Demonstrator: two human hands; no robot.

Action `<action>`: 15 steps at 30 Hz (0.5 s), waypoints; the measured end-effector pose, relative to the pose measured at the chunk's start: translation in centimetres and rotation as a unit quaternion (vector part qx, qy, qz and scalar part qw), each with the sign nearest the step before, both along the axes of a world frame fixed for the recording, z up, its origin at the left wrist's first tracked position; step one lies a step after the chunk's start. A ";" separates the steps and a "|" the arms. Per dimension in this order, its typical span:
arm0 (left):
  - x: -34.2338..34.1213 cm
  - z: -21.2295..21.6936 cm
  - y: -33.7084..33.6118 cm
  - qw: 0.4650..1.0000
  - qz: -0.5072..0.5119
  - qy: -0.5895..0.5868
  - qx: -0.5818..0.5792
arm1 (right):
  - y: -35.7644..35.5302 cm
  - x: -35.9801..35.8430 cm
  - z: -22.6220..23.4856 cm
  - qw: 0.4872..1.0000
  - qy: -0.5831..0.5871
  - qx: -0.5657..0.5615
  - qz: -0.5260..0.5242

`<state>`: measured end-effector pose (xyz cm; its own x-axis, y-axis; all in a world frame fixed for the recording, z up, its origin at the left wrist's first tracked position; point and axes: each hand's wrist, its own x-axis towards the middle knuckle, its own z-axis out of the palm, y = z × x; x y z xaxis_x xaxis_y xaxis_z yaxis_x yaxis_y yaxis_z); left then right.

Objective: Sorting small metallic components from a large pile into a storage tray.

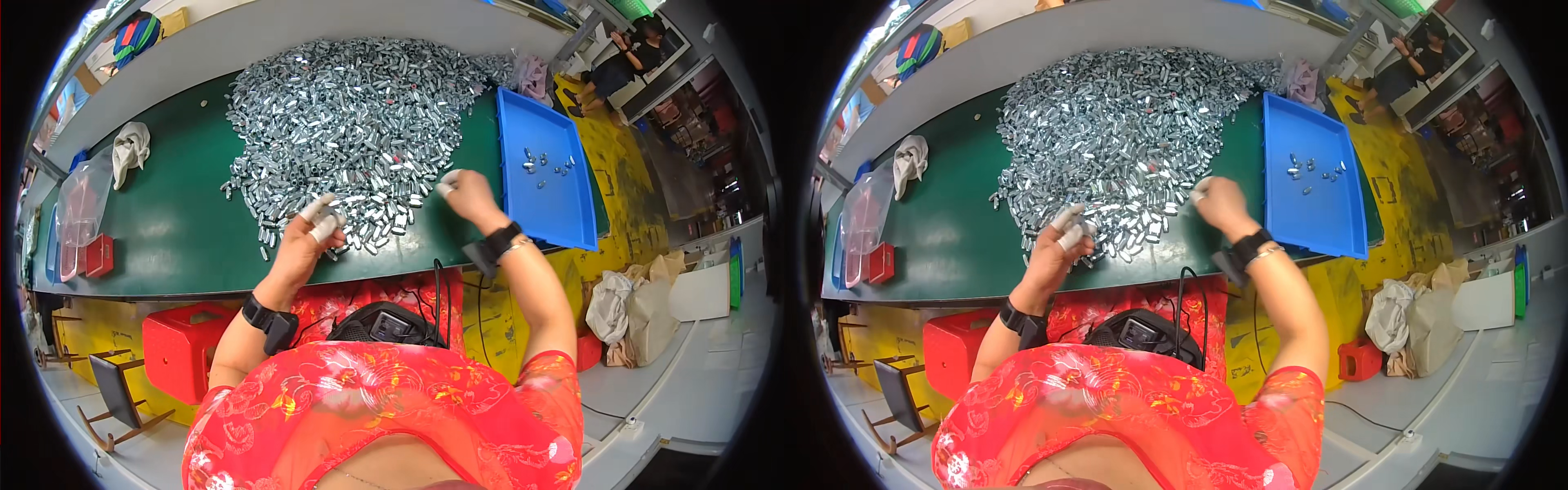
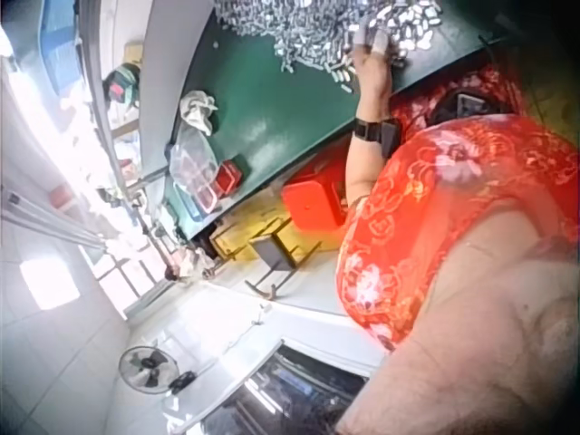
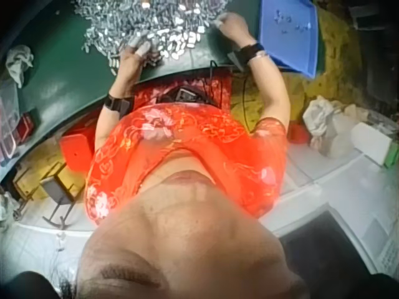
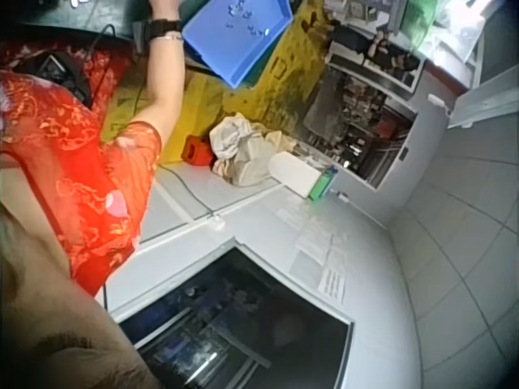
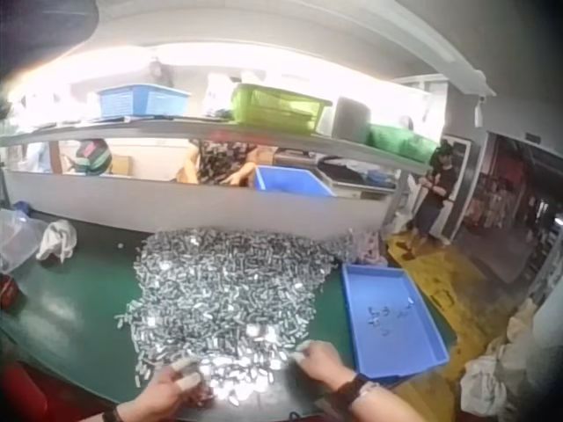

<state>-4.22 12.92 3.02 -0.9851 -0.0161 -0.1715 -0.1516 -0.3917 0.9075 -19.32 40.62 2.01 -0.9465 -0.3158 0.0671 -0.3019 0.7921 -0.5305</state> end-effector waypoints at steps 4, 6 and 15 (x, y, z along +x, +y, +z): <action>0.2 0.4 1.1 0.999 -0.047 0.001 0.020 | -0.9 -1.3 -2.9 0.998 -0.043 0.024 -0.036; 0.6 0.2 0.6 0.999 -0.044 -0.013 0.003 | -1.3 -1.3 -3.2 0.997 -0.058 0.020 -0.050; -0.5 -0.2 2.5 0.981 -0.109 0.003 0.158 | -8.2 8.0 5.7 0.940 -0.122 -0.286 0.143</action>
